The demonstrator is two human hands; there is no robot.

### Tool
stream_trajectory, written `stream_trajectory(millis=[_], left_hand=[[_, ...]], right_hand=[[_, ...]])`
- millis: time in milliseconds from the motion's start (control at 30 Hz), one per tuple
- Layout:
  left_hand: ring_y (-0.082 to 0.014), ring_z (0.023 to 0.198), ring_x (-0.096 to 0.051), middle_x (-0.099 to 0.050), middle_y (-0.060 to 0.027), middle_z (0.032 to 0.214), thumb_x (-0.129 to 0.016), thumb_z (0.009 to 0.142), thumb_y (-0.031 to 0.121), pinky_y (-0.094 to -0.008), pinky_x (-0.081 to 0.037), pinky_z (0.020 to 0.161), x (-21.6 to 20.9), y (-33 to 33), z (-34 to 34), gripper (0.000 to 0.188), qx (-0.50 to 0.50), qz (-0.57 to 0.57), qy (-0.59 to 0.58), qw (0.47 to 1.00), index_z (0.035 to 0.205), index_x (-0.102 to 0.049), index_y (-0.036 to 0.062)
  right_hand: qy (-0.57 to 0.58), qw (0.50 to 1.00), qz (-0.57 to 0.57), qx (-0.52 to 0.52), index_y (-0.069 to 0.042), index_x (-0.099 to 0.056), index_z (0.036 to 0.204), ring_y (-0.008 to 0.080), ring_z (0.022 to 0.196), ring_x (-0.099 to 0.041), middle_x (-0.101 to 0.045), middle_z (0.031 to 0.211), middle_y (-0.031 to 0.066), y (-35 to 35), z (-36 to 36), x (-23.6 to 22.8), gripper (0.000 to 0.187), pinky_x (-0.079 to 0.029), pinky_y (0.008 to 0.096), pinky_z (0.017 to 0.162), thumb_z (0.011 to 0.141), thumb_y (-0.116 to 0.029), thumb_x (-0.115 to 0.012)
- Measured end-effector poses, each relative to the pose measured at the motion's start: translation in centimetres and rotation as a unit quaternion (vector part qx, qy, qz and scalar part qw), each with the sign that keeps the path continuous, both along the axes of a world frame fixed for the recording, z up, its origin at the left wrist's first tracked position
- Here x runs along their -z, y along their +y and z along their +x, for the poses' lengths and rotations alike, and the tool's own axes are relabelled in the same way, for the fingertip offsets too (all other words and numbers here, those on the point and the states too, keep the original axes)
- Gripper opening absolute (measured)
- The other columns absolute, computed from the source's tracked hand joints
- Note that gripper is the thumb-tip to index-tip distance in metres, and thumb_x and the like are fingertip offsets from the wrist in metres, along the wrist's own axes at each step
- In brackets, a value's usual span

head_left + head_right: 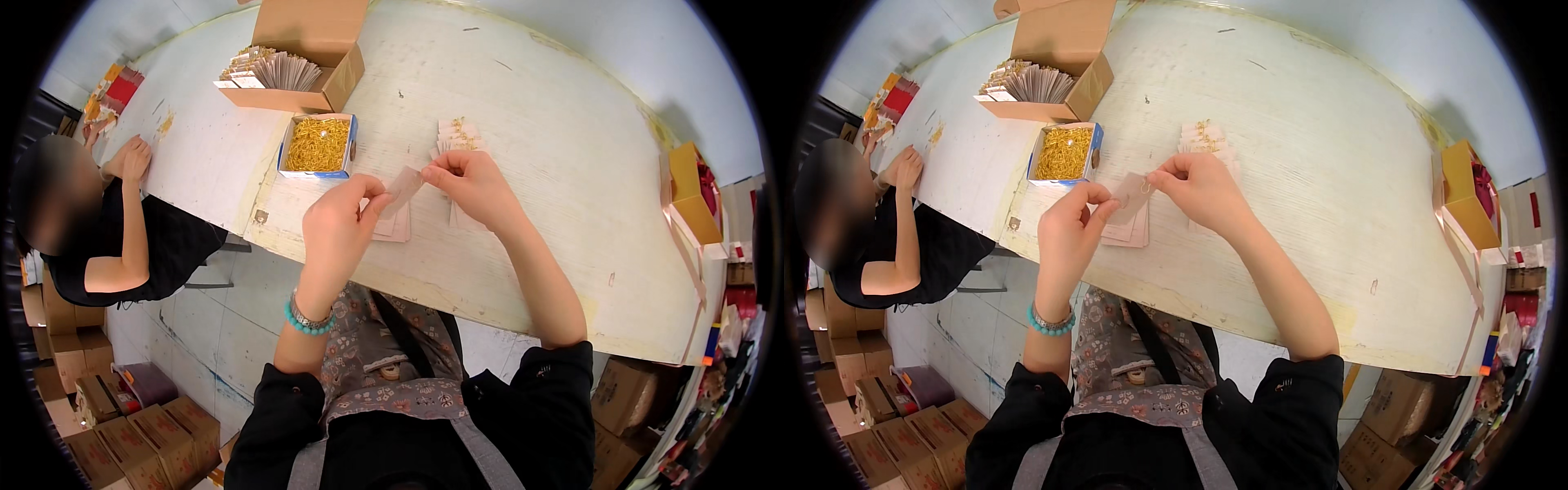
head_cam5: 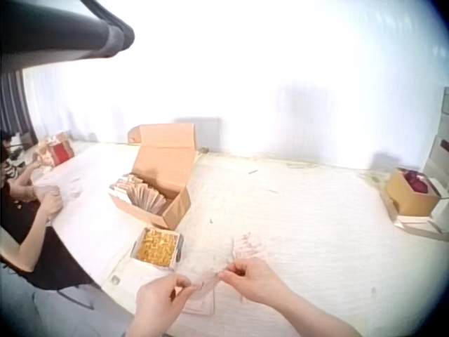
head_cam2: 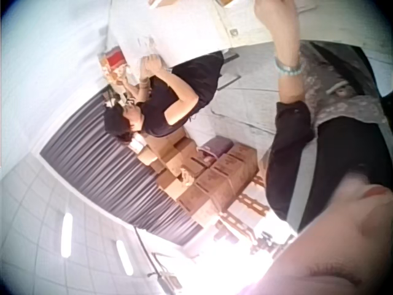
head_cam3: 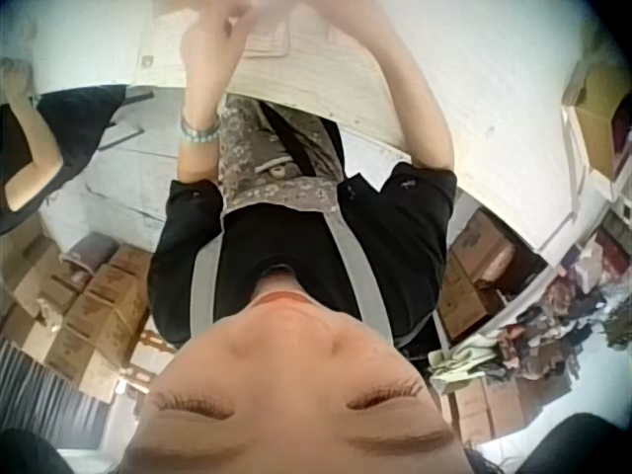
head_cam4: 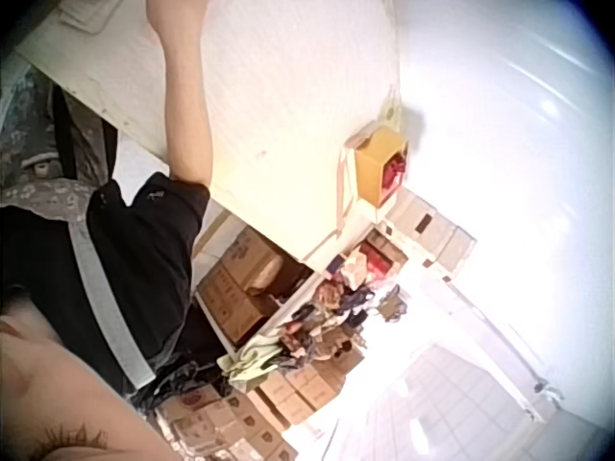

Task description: The person repeatedly picks up small yellow items from a container and places them onto pink paper cards. They then fold the cards over the items and stack the finished units on the table. The process is repetitive and involves handling small components by hand.

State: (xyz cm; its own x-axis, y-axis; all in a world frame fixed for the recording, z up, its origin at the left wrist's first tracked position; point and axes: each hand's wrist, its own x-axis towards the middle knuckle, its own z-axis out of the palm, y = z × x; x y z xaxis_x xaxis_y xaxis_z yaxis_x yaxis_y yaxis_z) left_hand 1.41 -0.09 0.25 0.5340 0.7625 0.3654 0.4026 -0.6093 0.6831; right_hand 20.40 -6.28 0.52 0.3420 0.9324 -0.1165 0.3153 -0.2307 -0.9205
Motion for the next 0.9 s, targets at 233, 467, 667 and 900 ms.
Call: stream_trajectory(millis=[233,467,667,900], left_hand=[[-0.015,0.048,-0.05,-0.062,-0.0045,0.068,-0.071,0.079,0.011,-0.0266,-0.041,0.047,0.4,-0.3,0.1,0.011,-0.023,-0.047,-0.032,0.998,0.083,-0.062,0.0056],[-0.0123,0.048,-0.049,-0.06,-0.004,0.066,-0.071,0.08,0.011,-0.0261,-0.04,0.047,1.0,-0.1,0.0,0.012,0.008,-0.011,-0.031,0.999,0.083,-0.061,0.0049],[-0.0077,0.054,-0.052,-0.06,-0.0021,0.067,-0.069,0.083,0.011,-0.0248,-0.041,0.049,2.1,-0.5,0.2,0.012,0.088,-0.304,-0.091,0.944,0.087,-0.06,0.0029],[-0.0138,0.063,-0.061,-0.067,-0.0075,0.078,-0.064,0.086,0.014,-0.0246,-0.046,0.059,1.8,2.7,-0.4,0.013,-0.022,-0.036,0.078,0.996,0.094,-0.066,0.0033]], right_hand=[[-0.031,0.999,-0.009,-0.031,0.001,-0.065,0.08,0.0068,0.061,-0.047,-0.056,0.065,-0.0005,-0.5,-0.2,-1.2,0.022,-0.039,0.0247,0.055,0.085,-0.021,-0.066],[-0.038,0.999,-0.009,0.002,0.0,-0.066,0.082,0.0098,0.062,-0.05,-0.058,0.066,0.0021,-0.5,-0.2,-1.1,0.02,-0.041,0.0267,0.056,0.084,-0.019,-0.065],[-0.123,0.985,0.117,0.028,-0.002,-0.067,0.086,0.019,0.068,-0.061,-0.066,0.074,0.009,-0.5,-0.3,-0.5,0.018,-0.048,0.031,0.064,0.081,-0.018,-0.064],[-0.184,0.982,-0.033,-0.001,-0.002,-0.067,0.085,0.0218,0.07,-0.063,-0.067,0.078,0.0105,-1.6,4.1,-2.0,0.017,-0.048,0.032,0.064,0.082,-0.017,-0.061]])
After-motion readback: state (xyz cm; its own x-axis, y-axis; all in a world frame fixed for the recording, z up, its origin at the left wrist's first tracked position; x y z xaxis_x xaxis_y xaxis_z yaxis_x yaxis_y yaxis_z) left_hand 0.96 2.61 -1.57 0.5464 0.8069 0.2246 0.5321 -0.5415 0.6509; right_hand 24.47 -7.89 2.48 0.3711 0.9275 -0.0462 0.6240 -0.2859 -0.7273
